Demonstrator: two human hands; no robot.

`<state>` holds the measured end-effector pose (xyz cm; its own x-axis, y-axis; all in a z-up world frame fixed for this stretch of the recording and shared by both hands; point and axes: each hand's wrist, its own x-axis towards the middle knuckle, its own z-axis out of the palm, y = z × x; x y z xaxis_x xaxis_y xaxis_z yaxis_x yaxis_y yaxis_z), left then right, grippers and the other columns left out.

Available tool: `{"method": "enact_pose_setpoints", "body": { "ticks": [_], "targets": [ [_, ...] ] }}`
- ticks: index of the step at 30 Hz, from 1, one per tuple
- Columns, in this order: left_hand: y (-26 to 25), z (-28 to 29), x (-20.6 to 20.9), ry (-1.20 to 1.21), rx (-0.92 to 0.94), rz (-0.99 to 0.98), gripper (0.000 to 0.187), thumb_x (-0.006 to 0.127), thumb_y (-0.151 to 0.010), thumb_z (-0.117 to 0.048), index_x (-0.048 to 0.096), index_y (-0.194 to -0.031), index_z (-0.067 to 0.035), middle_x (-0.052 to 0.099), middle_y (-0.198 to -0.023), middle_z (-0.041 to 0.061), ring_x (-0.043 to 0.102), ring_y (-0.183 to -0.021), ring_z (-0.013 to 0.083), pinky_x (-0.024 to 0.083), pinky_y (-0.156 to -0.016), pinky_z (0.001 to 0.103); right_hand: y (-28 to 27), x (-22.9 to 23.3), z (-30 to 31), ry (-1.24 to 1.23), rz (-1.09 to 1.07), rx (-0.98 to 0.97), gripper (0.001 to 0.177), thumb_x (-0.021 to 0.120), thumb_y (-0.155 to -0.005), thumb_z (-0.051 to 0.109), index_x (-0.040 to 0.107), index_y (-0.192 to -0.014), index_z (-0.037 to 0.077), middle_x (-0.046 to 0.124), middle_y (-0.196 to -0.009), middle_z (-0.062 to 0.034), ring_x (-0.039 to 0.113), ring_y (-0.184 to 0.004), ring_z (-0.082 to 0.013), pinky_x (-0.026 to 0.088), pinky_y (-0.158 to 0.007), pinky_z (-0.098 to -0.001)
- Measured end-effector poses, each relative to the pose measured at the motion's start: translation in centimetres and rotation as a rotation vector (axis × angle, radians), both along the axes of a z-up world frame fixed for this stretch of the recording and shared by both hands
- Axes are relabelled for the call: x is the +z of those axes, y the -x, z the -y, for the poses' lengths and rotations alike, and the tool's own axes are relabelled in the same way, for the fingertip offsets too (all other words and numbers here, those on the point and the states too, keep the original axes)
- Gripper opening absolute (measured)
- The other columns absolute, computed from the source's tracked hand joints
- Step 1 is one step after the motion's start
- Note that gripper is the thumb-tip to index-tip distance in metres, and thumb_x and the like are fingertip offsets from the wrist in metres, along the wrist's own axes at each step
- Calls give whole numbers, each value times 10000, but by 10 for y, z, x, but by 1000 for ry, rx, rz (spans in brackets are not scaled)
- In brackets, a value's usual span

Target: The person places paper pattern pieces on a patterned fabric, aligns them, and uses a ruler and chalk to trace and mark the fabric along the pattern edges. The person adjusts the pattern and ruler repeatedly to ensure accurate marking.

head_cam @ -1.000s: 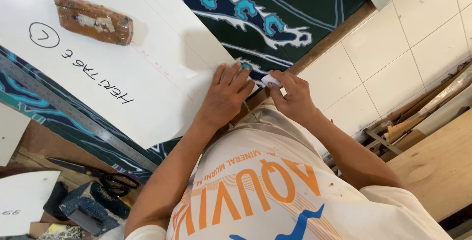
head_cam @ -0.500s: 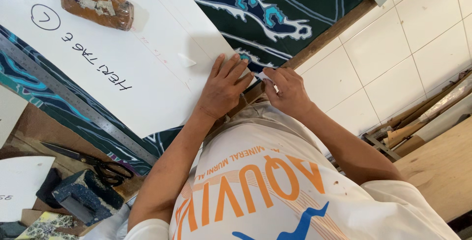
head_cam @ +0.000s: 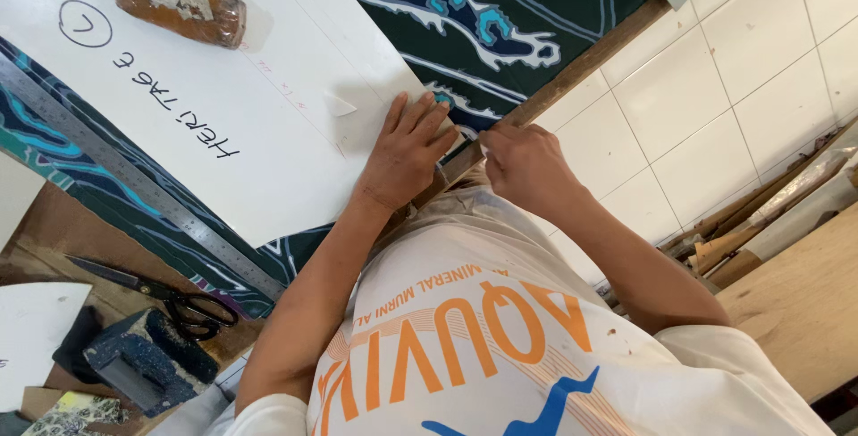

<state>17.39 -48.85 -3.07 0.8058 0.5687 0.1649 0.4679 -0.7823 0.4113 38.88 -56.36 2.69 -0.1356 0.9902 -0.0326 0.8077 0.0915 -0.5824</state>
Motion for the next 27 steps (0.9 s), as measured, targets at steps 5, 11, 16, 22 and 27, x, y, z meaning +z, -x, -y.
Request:
{"method": "enact_pose_setpoints", "body": {
  "ticks": [5,11,16,22,27],
  "targets": [
    [20,16,17,50,108,79,388,615,-920,-27,714,-1290,-89,555,-1495,141,438,-1455,350,290,-1236,536,-20,6,35,-17,-286,-317,275,677,-904,-28,693,-1178,-14,741,-986,-167,724,-774,-208,590,-630,-290],
    [123,63,62,122,913,208,286,676,-954,-36,684,-1239,-56,605,-1330,163,583,-1220,362,485,-1026,481,-21,-28,40,331,-1010,-537,265,636,-914,-60,677,-1176,-47,729,-995,-129,700,-828,-179,602,-720,-304],
    [192,103,69,186,1448,-67,443,759,-871,-214,610,-1211,27,582,-1164,253,570,-1071,428,464,-911,511,0,-44,24,600,-1490,-486,213,592,-882,-47,656,-1084,-27,705,-866,-123,704,-759,-220,598,-637,-365],
    [199,107,57,336,1662,-166,439,762,-882,-288,615,-1144,32,604,-1160,230,593,-1103,412,480,-945,506,71,-28,-16,732,-1604,-336,108,702,-902,-18,613,-939,29,576,-679,-59,573,-557,-135,523,-538,-317],
    [202,101,64,510,1713,-216,376,738,-917,-268,613,-1088,42,611,-1129,232,617,-1069,401,504,-911,497,136,-4,-21,815,-1171,-247,187,772,-865,62,587,-878,32,586,-693,-20,501,-488,-100,375,-426,-246]
  ]
}}
